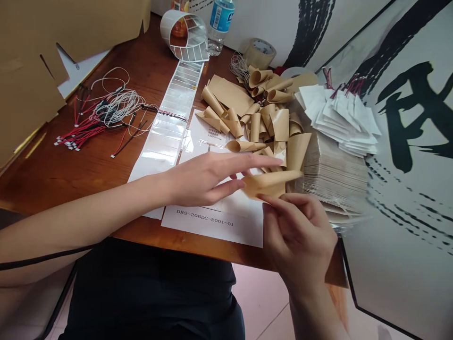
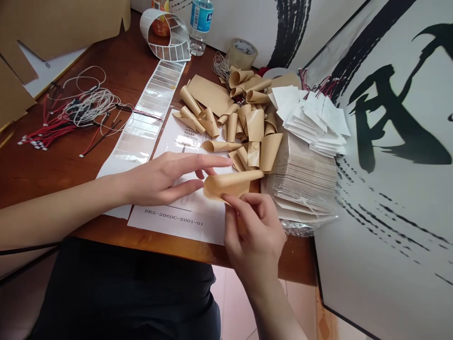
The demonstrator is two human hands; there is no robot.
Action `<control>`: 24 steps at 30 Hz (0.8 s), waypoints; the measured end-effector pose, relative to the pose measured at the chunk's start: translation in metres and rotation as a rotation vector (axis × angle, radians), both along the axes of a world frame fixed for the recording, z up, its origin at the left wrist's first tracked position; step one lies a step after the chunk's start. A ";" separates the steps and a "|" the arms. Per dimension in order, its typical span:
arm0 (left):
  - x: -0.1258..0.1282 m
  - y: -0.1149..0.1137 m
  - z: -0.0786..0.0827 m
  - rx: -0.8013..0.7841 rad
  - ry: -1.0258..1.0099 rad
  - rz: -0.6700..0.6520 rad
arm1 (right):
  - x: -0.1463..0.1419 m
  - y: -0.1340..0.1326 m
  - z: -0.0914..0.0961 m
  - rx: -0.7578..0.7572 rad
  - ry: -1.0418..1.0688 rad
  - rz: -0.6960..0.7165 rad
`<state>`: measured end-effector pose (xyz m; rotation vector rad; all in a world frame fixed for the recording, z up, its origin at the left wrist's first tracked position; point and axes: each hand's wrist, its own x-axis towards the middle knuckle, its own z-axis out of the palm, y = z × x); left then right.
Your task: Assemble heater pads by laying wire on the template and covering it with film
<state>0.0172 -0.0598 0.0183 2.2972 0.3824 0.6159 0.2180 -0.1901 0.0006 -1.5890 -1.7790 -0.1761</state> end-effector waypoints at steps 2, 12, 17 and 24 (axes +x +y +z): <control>0.001 -0.002 0.003 0.043 0.022 -0.028 | -0.001 0.001 0.001 -0.021 -0.038 0.068; 0.007 0.003 -0.014 0.173 0.142 0.079 | -0.003 -0.009 -0.004 -0.023 -0.082 0.087; 0.016 0.005 -0.022 0.334 0.315 0.180 | 0.003 -0.012 -0.014 -0.081 -0.056 0.064; 0.020 0.004 -0.029 0.497 0.393 0.212 | 0.007 -0.018 -0.026 -0.109 -0.045 0.026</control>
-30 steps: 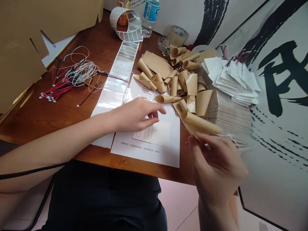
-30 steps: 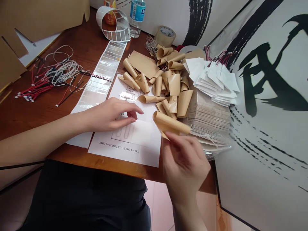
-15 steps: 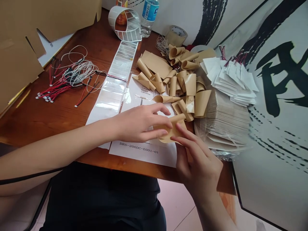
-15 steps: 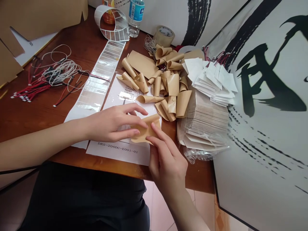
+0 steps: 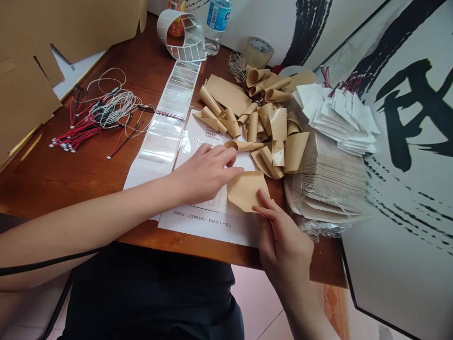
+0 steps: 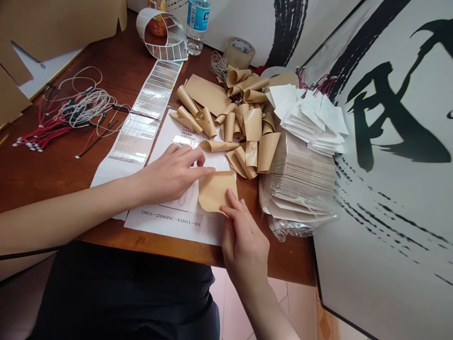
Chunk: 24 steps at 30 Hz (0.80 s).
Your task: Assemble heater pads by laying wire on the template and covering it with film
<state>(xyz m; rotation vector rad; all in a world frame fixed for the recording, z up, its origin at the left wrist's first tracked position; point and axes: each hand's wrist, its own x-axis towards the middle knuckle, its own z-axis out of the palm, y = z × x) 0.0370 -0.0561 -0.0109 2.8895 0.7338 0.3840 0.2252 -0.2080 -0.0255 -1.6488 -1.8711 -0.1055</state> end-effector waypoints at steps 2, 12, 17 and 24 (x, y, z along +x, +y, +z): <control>0.001 -0.001 0.001 0.000 0.019 -0.002 | 0.000 -0.003 -0.004 0.004 0.002 -0.026; 0.002 -0.013 0.011 -0.218 -0.290 -0.230 | 0.001 0.004 0.000 -0.200 0.081 -0.255; 0.003 -0.012 0.002 -0.264 -0.323 -0.257 | 0.003 0.003 -0.003 -0.261 0.073 -0.205; -0.001 -0.003 -0.004 -0.214 -0.001 -0.207 | 0.002 -0.001 -0.011 -0.269 0.122 -0.207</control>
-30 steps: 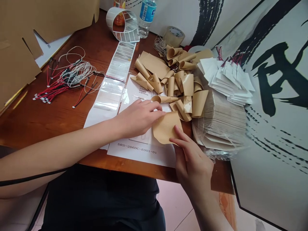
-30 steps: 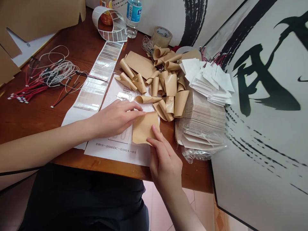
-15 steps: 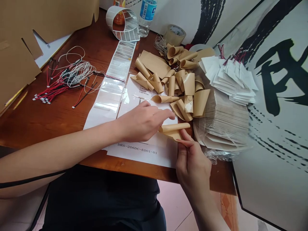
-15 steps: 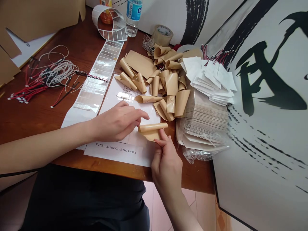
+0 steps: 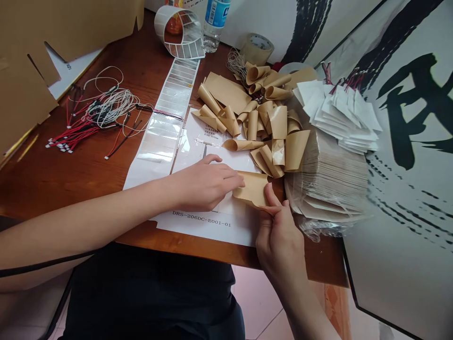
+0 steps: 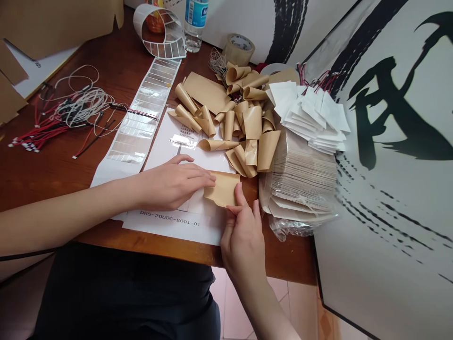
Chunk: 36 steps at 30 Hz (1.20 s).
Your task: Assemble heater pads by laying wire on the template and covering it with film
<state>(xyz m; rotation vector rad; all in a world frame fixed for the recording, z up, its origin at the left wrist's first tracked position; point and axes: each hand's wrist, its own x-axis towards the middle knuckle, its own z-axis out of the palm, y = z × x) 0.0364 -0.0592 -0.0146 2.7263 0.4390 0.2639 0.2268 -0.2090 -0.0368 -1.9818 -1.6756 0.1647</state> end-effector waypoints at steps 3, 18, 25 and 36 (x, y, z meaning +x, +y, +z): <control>0.000 0.001 0.000 0.011 0.023 -0.002 | 0.002 -0.001 -0.002 0.010 -0.002 0.045; 0.010 -0.008 -0.001 0.069 -0.023 0.193 | 0.002 -0.008 0.004 0.139 -0.319 0.350; 0.009 -0.019 0.004 0.152 0.042 0.222 | -0.008 -0.011 0.018 0.091 -0.268 0.378; 0.009 -0.033 0.004 0.178 -0.005 0.179 | 0.008 0.026 0.016 -0.171 -0.305 0.371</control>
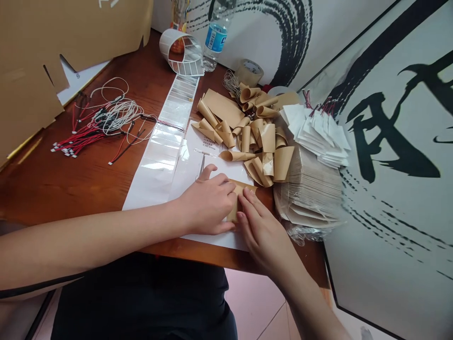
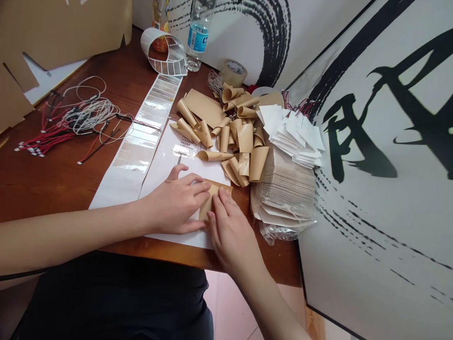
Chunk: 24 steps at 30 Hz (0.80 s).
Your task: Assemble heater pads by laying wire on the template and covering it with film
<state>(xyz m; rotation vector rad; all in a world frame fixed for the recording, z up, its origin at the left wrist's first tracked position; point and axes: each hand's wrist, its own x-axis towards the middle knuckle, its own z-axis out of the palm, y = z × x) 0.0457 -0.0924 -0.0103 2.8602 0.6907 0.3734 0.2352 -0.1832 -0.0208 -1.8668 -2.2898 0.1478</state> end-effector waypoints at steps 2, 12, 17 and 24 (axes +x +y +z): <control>0.000 -0.002 0.000 0.002 -0.001 0.017 | 0.004 0.006 -0.009 0.005 -0.045 0.031; -0.011 0.015 0.011 -0.128 0.095 -0.005 | 0.001 -0.026 -0.032 0.131 -0.158 0.077; -0.032 0.033 0.043 -0.294 0.008 0.022 | 0.003 -0.040 -0.015 0.096 -0.172 0.059; -0.137 0.023 0.070 -0.230 -0.113 0.710 | 0.002 -0.018 0.023 0.148 0.012 0.038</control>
